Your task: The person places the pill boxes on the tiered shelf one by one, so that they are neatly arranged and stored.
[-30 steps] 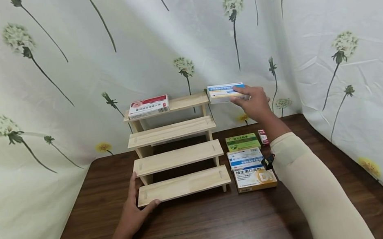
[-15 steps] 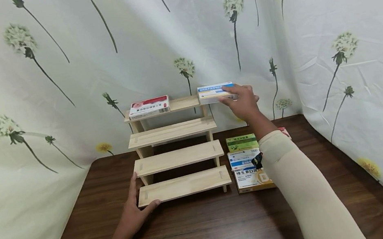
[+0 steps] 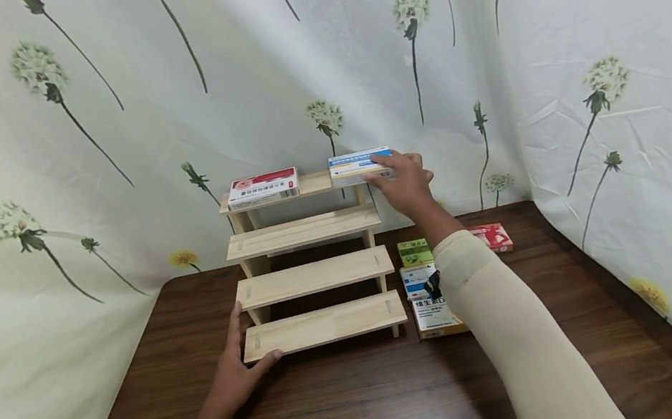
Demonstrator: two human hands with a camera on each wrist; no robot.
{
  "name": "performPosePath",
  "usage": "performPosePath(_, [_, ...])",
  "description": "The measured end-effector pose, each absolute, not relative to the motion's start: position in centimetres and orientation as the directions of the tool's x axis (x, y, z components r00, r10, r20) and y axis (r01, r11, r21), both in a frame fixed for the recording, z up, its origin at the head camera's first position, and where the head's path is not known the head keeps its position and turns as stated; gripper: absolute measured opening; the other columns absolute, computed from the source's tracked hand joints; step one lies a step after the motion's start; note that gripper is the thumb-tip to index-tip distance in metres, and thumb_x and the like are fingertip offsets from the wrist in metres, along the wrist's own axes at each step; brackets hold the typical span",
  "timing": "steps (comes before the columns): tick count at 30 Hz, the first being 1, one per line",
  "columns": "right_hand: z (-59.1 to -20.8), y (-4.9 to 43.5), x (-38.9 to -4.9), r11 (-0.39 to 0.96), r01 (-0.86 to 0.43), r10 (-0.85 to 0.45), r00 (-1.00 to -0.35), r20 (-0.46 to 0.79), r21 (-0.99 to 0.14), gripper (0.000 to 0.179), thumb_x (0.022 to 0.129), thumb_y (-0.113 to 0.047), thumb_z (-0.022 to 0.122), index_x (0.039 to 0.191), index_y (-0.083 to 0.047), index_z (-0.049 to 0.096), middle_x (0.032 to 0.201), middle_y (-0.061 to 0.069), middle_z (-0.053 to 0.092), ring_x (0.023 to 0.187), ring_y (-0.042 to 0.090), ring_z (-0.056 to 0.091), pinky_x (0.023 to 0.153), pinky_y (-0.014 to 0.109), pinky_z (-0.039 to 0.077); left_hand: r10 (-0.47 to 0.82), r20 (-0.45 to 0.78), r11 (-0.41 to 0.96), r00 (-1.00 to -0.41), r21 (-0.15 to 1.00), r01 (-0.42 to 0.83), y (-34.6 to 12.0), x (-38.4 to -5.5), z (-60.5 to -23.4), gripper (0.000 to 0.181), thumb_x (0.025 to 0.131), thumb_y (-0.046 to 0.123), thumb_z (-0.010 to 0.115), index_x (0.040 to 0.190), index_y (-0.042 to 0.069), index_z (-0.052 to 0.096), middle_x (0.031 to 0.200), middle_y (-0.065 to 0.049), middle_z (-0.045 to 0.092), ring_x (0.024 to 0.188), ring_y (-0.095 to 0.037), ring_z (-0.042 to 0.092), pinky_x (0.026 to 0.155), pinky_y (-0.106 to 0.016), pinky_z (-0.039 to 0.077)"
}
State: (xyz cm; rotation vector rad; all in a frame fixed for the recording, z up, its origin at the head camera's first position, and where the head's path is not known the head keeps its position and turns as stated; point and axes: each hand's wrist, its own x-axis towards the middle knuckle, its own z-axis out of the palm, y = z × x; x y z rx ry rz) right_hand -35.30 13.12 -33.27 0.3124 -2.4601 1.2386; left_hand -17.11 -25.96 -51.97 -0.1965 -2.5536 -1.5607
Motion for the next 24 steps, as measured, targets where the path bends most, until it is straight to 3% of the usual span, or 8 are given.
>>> performPosePath(12, [-33.5, 9.2, -35.6, 0.559, -0.354, -0.017, -0.909, 0.416, -0.75, 0.052, 0.106, -0.036, 0.074, 0.154, -0.02, 0.065, 0.176, 0.013, 0.04, 0.161, 0.041, 0.027, 0.12, 0.07, 0.016, 0.034, 0.185, 0.47, -0.982, 0.864, 0.179, -25.9, -17.1, -51.8, 0.125, 0.092, 0.033, 0.092, 0.176, 0.044, -0.001, 0.173, -0.027, 0.038, 0.152, -0.045, 0.052, 0.12, -0.065, 0.042])
performPosePath(20, [-33.7, 8.1, -35.8, 0.532, -0.349, -0.009, -0.913, 0.407, -0.771, 0.052, 0.104, -0.036, 0.076, 0.153, -0.02, 0.066, 0.178, 0.011, 0.038, 0.162, 0.04, 0.026, 0.122, 0.068, 0.015, 0.038, 0.193, 0.459, -0.98, 0.868, 0.188, -25.9, -17.1, -51.8, 0.125, 0.091, 0.028, 0.093, 0.176, 0.042, 0.002, 0.169, -0.023, 0.047, 0.142, -0.037, 0.062, 0.112, -0.04, 0.05])
performPosePath(24, [-33.9, 7.9, -36.0, 0.525, -0.339, -0.012, -0.92, 0.392, -0.78, 0.053, 0.105, -0.037, 0.075, 0.154, -0.022, 0.065, 0.178, 0.008, 0.037, 0.163, 0.038, 0.024, 0.124, 0.068, 0.013, 0.039, 0.193, 0.455, -0.98, 0.87, 0.189, -25.9, -17.0, -51.7, 0.125, 0.091, 0.027, 0.093, 0.176, 0.041, 0.002, 0.168, -0.023, 0.047, 0.142, -0.036, 0.062, 0.111, -0.038, 0.05])
